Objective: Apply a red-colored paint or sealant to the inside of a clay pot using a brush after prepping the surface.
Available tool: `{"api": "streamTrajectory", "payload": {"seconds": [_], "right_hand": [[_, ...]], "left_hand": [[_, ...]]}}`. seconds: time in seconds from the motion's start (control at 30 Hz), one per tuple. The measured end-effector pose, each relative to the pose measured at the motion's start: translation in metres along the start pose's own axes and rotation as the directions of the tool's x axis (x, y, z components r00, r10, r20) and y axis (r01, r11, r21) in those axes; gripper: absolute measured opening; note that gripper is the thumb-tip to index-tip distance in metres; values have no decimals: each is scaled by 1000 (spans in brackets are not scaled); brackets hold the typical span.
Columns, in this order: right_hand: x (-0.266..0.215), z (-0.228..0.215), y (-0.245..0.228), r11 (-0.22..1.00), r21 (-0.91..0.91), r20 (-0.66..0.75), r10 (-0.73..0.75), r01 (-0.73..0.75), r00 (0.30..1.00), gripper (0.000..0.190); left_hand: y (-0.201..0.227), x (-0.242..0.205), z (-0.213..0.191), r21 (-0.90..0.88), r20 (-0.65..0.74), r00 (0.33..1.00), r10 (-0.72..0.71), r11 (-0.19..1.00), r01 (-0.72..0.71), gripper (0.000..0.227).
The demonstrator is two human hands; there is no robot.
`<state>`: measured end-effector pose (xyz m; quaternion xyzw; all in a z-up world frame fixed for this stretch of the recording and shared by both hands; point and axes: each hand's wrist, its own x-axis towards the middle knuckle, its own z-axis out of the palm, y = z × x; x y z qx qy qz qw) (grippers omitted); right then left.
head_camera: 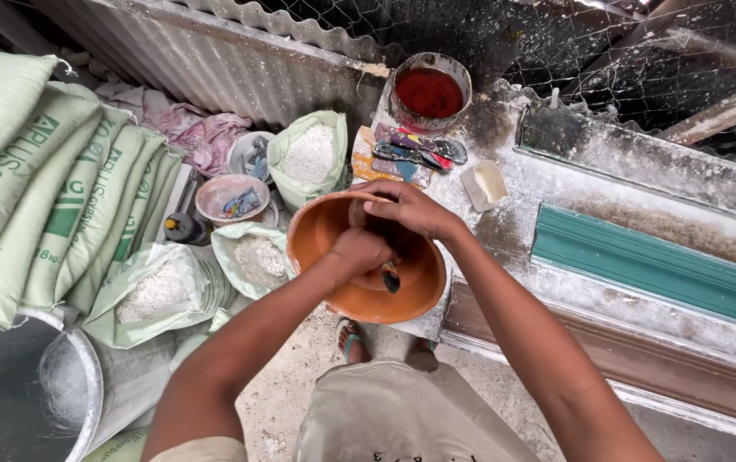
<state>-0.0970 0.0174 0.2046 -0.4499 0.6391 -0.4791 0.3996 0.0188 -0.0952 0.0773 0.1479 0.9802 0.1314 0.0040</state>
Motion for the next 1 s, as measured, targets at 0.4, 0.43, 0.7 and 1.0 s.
{"api": "streamTrajectory", "payload": {"seconds": [0.4,0.43,0.7,1.0], "right_hand": [[-13,8,8,999,22,-74,-32,34,997,44],[-10,6,7,998,44,-81,-46,50,996,44],[-33,-8,17,998,29,-239,68,-63,969,49],[-59,-1,24,995,101,-406,52,-11,912,50]], "left_hand": [[33,18,17,-875,231,704,-671,173,452,19],[40,25,12,-955,295,689,-662,-200,217,28],[34,-37,-60,-602,-339,586,-736,648,466,20],[71,-46,-106,-551,86,647,-758,505,665,36]]}}
